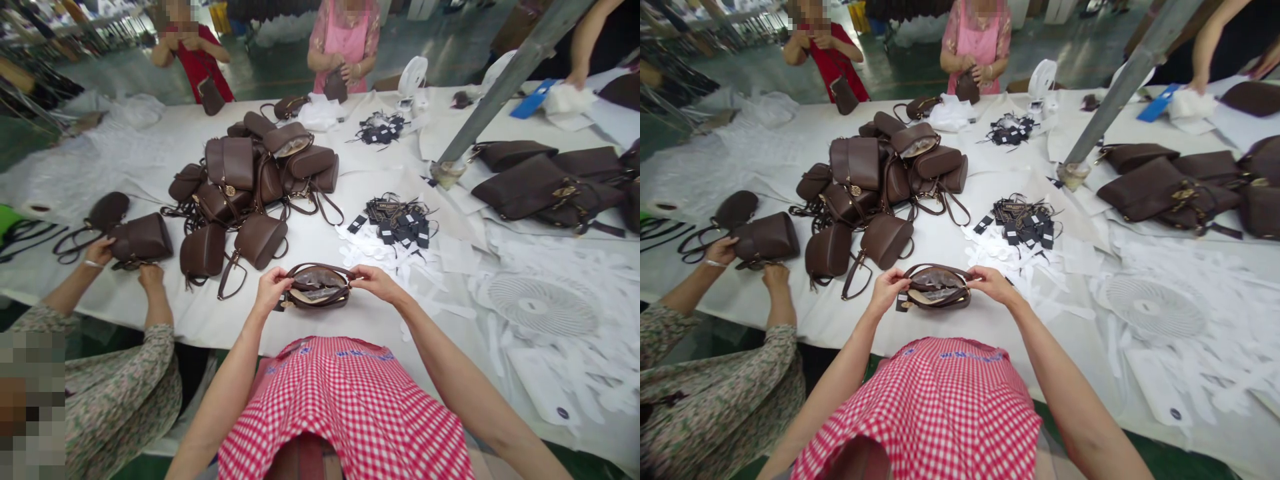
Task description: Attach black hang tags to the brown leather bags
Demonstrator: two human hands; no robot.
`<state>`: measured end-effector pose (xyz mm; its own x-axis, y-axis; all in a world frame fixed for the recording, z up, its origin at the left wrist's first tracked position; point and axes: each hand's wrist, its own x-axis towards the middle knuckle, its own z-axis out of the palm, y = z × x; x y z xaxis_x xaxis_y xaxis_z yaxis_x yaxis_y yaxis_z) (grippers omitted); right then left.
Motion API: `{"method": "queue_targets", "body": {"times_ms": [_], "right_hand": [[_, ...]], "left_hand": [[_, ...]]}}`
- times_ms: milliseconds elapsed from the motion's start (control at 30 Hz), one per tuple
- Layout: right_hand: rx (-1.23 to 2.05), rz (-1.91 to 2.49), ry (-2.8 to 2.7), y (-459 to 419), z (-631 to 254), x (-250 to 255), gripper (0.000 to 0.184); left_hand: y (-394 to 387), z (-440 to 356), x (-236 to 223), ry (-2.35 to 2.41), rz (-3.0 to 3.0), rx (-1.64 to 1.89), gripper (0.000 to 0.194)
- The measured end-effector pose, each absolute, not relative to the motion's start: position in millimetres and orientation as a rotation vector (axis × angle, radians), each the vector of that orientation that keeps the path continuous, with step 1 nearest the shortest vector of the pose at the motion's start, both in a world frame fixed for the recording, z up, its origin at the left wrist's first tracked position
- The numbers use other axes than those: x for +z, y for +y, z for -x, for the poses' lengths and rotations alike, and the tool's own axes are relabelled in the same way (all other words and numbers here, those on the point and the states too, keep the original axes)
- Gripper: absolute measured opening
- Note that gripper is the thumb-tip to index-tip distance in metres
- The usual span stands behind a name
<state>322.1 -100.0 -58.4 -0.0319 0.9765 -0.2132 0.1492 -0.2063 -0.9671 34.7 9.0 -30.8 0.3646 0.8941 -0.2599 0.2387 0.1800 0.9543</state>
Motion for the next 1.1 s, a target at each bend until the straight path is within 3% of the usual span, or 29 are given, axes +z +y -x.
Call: {"method": "queue_targets", "body": {"times_ms": [167,300,433,533,600,733,900,1100], "right_hand": [[1.228,1.466,-1.302,-103.8,-316.9,-61.2,0.022],[1.16,1.494,-1.34,-105.3,-312.8,-62.8,0.021],[1.142,1.476,-1.325,-103.3,-309.2,-64.0,0.027],[1.103,1.5,-1.291,-102.2,-308.8,-65.3,0.027],[1.113,1.511,-1.268,-102.6,-309.5,-66.5,0.025],[1.13,1.488,-1.224,-106.2,-311.0,-68.8,0.023],[1.261,1.382,-1.105,-114.6,-310.8,-78.6,0.026],[1.172,1.475,-1.08,-123.0,-305.4,-107.8,0.028]], "left_hand": [[0.0,-50.7,-33.0,1.555,-1.81,0.838,0.005],[-1.8,-50.3,-39.9,1.724,-1.791,0.773,0.011],[-2.1,-32.9,-43.6,1.554,-1.832,0.676,0.012],[-10.7,-27.2,-29.3,1.484,-2.043,0.81,0.03],[-22.2,-35.6,-14.6,1.317,-2.251,0.862,0.031],[-47.1,-79.0,-0.4,0.716,-2.579,0.463,0.021],[-56.3,-121.4,-22.4,0.664,-2.726,0.263,0.037],[-52.3,-126.5,-26.3,0.674,-2.756,0.162,0.018]]}}
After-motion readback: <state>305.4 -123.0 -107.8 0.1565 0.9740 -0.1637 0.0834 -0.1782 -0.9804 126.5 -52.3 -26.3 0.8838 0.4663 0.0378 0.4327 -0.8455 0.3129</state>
